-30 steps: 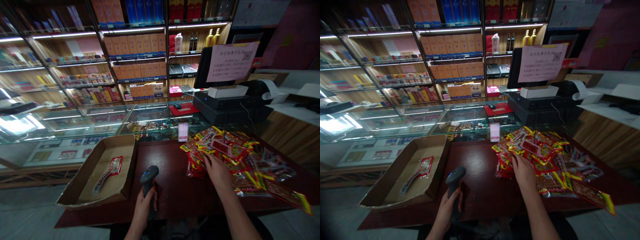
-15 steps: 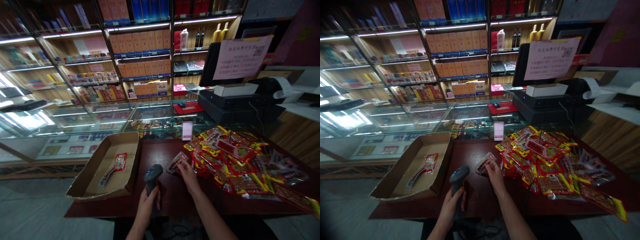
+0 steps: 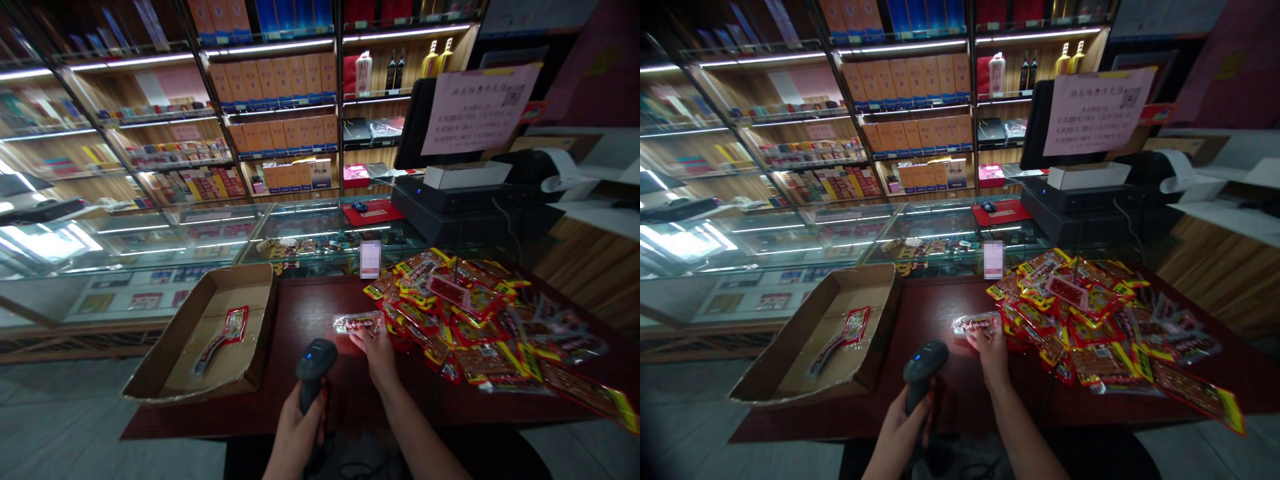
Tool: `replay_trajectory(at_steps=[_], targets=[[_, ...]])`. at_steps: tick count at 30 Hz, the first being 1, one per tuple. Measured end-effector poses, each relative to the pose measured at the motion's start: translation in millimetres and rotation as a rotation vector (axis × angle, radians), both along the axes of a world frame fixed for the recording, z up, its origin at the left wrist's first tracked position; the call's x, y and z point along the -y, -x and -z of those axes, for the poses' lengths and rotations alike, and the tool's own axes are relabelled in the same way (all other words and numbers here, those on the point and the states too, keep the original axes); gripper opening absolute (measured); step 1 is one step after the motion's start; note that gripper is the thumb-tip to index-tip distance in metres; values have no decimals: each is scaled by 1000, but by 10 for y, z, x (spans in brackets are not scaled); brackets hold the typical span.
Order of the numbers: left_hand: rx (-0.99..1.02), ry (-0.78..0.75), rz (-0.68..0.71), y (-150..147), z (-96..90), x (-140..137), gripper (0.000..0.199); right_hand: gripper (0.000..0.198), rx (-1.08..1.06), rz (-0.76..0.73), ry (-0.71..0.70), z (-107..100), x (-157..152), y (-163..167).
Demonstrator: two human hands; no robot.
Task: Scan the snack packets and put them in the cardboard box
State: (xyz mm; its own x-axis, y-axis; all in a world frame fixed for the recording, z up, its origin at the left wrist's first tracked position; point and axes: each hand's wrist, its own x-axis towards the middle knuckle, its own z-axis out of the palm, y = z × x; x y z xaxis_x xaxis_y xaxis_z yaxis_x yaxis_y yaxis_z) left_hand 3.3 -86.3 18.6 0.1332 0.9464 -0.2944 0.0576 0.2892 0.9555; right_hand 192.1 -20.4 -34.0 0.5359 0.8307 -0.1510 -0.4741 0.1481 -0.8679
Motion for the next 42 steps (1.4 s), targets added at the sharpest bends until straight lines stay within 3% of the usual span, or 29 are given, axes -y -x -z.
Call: replay_trajectory(at_steps=[4, 12, 16, 19, 23, 26, 28, 31, 33, 35, 37, 39, 42], targets=[[8, 1, 20, -11, 9, 13, 49, 46, 31, -43, -11, 7, -9, 3], [45, -26, 1, -10, 106, -83, 46, 74, 11, 35, 34, 67, -13, -20], [120, 6, -84, 14, 171, -193, 41, 70, -40, 64, 36, -127, -102, 98], [162, 24, -127, 24, 209, -240, 38, 65, -84, -76, -41, -498, -322, 453], [158, 22, -127, 34, 228, -251, 41, 69, -126, -498, -198, -1004, -651, 1126], [148, 18, -133, 51, 230, -249, 43, 75, -44, -635, -215, -1116, -762, 1286], [142, 15, -130, 60, 229, -249, 45, 63, 124, -550, -213, -1048, -731, 1042], [136, 16, -109, 58, 218, -250, 44, 37, 545, -290, -124, -860, -503, 207], [131, 25, -96, 48, 202, -250, 44, 34, 926, -10, 90, -750, -266, -469], [128, 31, -96, 35, 183, -251, 44, 33, 1279, 176, 318, -661, -26, -1051], [134, 27, -104, 24, 171, -252, 43, 32, 1498, 159, 525, -574, 156, -1432], [138, 24, -104, 17, 169, -252, 43, 32, 1617, 52, 663, -488, 251, -1603], [133, 29, -95, 16, 177, -249, 44, 35, 1703, -20, 731, -405, 273, -1617]])
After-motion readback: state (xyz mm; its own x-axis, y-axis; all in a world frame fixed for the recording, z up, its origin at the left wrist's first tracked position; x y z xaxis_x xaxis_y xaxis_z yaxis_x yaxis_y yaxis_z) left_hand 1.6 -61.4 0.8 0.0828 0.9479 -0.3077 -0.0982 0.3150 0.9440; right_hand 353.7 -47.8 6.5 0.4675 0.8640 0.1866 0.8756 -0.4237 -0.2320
